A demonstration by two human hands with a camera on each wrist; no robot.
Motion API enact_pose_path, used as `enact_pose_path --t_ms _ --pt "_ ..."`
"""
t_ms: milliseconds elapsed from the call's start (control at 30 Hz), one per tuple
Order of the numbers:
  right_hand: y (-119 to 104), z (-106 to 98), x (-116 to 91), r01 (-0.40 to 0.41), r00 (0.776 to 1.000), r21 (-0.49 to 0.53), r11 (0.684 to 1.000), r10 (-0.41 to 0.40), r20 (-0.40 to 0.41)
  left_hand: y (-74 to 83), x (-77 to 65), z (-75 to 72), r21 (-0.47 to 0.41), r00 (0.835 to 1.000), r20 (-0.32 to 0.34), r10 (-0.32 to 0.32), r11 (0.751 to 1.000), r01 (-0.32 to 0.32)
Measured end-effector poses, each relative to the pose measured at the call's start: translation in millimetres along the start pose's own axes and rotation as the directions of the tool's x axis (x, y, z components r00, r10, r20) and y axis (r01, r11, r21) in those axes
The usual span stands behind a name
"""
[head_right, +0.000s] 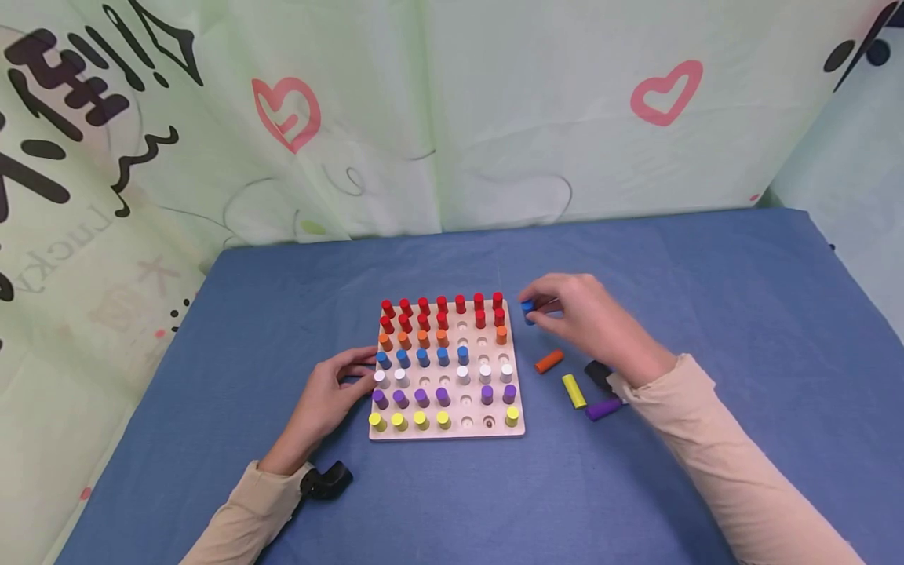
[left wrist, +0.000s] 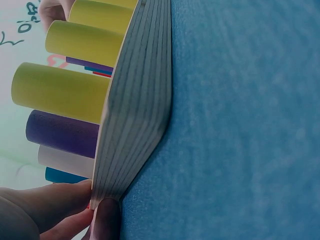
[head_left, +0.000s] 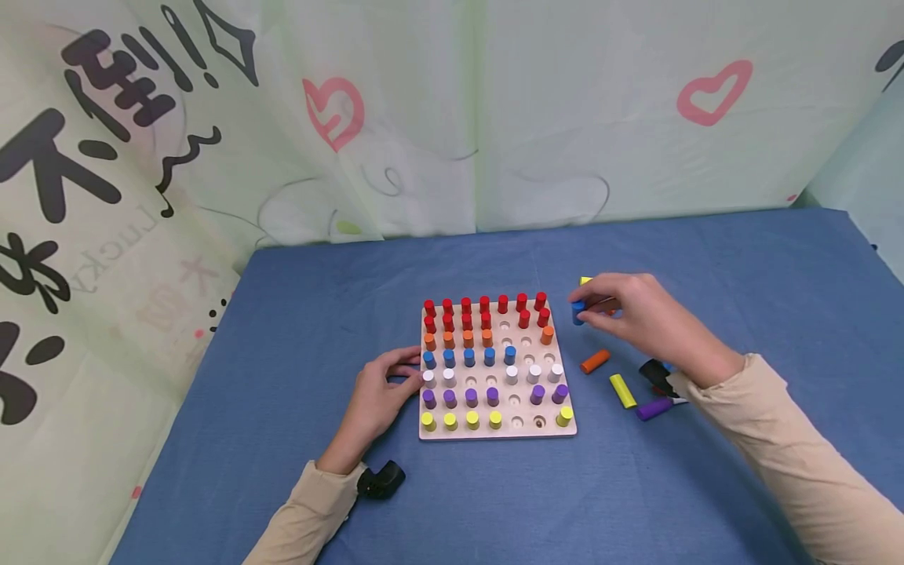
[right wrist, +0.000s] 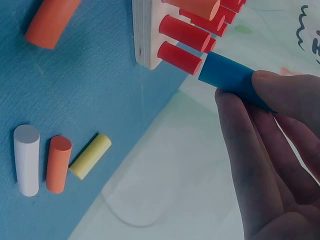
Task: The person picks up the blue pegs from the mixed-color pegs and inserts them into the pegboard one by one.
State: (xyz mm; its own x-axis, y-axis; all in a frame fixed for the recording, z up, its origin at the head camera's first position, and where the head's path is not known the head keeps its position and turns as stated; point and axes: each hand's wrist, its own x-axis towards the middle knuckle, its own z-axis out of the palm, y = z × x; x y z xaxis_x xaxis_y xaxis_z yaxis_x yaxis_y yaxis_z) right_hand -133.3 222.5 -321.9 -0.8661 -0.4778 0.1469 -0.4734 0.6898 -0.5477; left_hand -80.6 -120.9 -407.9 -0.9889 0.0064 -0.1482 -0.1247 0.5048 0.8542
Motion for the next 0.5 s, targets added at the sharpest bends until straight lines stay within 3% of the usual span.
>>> enact_pose_path --t_ms 500 --pt "-7.4 5.1 2.2 0.033 0.999 0.018 0.999 -0.033 0.029 -0.8 0.4 -0.1 0.005 1.000 0.004 0.002 1.000 -0.002"
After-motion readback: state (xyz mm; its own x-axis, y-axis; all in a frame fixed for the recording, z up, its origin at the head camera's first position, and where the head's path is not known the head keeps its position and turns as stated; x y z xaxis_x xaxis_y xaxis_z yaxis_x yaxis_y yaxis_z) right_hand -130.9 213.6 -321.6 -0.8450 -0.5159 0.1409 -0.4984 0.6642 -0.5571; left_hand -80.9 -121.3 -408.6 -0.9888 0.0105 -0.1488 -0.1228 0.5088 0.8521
